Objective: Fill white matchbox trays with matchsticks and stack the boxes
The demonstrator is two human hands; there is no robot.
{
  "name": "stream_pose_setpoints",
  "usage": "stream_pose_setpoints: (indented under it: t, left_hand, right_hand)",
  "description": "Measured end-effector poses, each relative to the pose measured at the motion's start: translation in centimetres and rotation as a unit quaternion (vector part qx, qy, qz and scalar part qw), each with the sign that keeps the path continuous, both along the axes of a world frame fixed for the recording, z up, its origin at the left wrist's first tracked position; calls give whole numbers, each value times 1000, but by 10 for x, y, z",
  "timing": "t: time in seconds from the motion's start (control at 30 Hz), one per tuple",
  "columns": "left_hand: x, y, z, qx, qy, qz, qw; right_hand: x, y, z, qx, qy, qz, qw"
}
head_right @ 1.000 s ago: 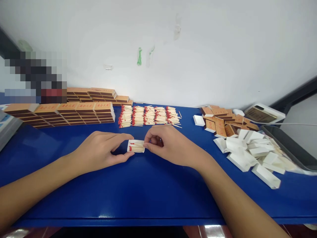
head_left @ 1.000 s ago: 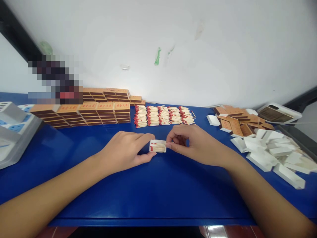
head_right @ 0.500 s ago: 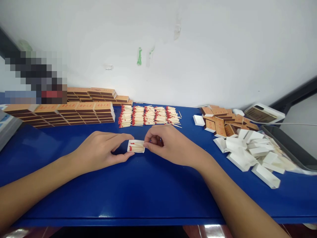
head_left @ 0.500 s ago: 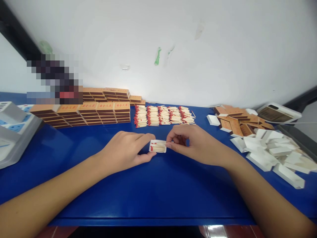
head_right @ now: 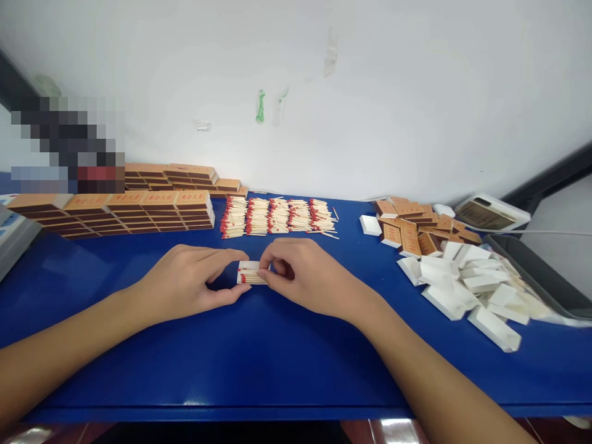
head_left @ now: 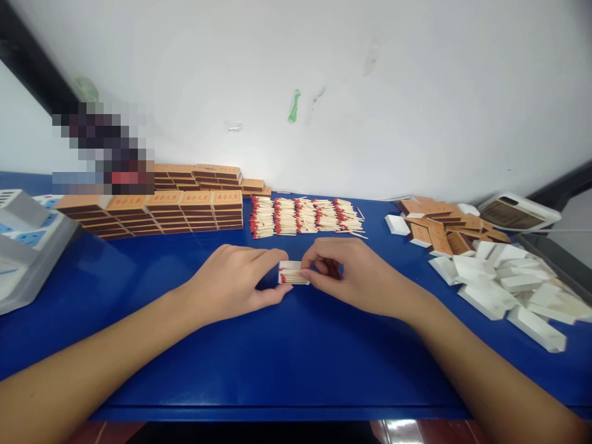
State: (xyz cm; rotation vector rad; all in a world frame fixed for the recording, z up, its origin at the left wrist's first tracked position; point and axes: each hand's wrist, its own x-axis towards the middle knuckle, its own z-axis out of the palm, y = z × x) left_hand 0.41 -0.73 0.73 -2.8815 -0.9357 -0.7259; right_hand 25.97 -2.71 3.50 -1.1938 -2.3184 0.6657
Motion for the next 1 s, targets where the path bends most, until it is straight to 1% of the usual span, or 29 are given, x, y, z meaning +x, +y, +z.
stream_pose_setpoints:
  t: [0.2, 0.4, 0.47, 0.6, 0.67, 0.8, 0.9, 1.0]
  left_hand:
    - [0, 0, 0, -12, -1, 0, 1000]
    - [0, -1, 1, -23, 0, 8, 1000]
    - [1, -1, 2, -26, 2, 7, 1000]
    - [1, -1, 3, -43, 25, 15, 999]
    - [1, 0, 4, -59, 36, 20, 997]
    - [1, -1, 4, -81, 50, 25, 995]
    - [2, -1, 5, -85, 56, 29, 994]
    - [2, -1, 6, -89, 58, 31, 994]
  right_hand:
    - [1, 2, 0, 6, 4, -7, 1000]
    - [1, 2, -1, 6, -13, -4, 1000]
    - [4, 2, 3, 7, -12, -17, 1000]
    - [16, 6, 12, 9, -24, -67, 997]
    - [25, 10, 14, -11, -63, -78, 995]
    - [38, 17, 9, -74, -142, -56, 986]
    - [39, 19, 5, -100, -150, -49, 982]
    - [34, 16, 5, -103, -138, -42, 984]
